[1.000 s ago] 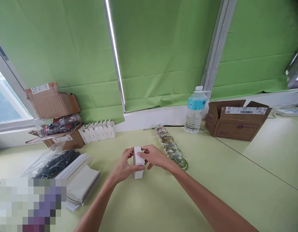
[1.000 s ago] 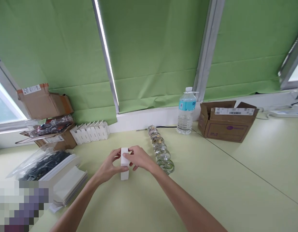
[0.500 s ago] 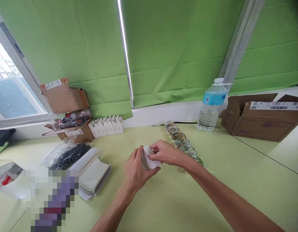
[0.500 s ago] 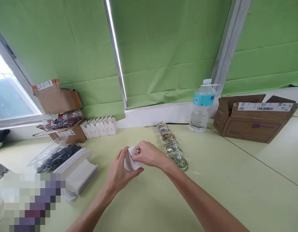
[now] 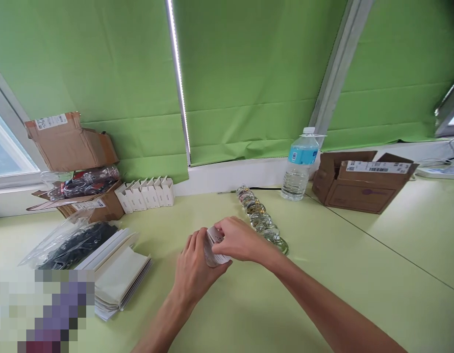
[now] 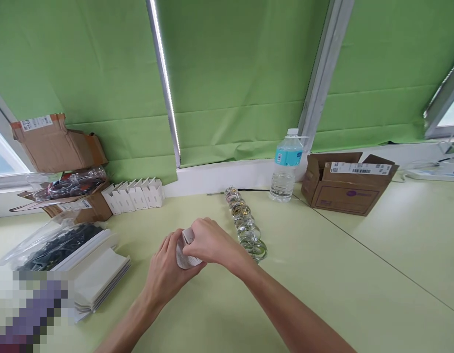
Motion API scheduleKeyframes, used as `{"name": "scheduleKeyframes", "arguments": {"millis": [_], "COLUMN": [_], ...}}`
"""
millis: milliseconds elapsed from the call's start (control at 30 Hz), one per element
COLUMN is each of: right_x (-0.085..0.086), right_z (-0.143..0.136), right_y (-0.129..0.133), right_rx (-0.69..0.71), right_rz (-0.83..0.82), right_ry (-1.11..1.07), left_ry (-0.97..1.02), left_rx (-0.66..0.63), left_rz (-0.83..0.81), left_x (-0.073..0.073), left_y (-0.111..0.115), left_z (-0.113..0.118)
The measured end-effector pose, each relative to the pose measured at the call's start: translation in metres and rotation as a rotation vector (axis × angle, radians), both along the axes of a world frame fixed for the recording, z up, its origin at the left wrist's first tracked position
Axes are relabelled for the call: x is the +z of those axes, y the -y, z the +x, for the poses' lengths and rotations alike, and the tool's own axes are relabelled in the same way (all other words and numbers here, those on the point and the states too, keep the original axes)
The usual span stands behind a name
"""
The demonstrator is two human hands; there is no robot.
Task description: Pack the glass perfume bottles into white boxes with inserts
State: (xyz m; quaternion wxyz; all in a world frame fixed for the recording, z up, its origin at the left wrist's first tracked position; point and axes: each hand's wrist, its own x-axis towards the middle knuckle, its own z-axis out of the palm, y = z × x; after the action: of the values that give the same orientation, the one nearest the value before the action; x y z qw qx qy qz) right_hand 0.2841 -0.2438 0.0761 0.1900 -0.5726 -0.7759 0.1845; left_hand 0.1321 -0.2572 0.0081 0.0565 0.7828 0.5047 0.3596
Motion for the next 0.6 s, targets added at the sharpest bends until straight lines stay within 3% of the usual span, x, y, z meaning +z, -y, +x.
{"name": "scheduleKeyframes", "arguments": {"millis": [167, 367, 500, 600], "right_x": [0.003, 0.001, -0.006, -0.004], "right_z": [0.004, 0.021, 0.024, 0.015], "right_y": [-0.001, -0.026, -0.029, -0.017], "right_rx": [0.034, 0.033, -0.048, 0.078], "right_rz": [-0.041, -0.065, 0.152, 0.379], "right_ry": [-0.11, -0.254, -0.068, 0.075], "left_ry": [0.011, 0.146, 0.241, 0.283], "left_rx": [0.0, 0.026, 0.003, 0.032], "left_rz": [-0.023, -0.163, -0.255, -0.27], "left_x": [0.0, 0.0, 0.0, -0.002], "left_y": [-0.001, -0.007, -0.008, -0.009], "left_z": [-0.004, -0.01, -0.01, -0.01]}}
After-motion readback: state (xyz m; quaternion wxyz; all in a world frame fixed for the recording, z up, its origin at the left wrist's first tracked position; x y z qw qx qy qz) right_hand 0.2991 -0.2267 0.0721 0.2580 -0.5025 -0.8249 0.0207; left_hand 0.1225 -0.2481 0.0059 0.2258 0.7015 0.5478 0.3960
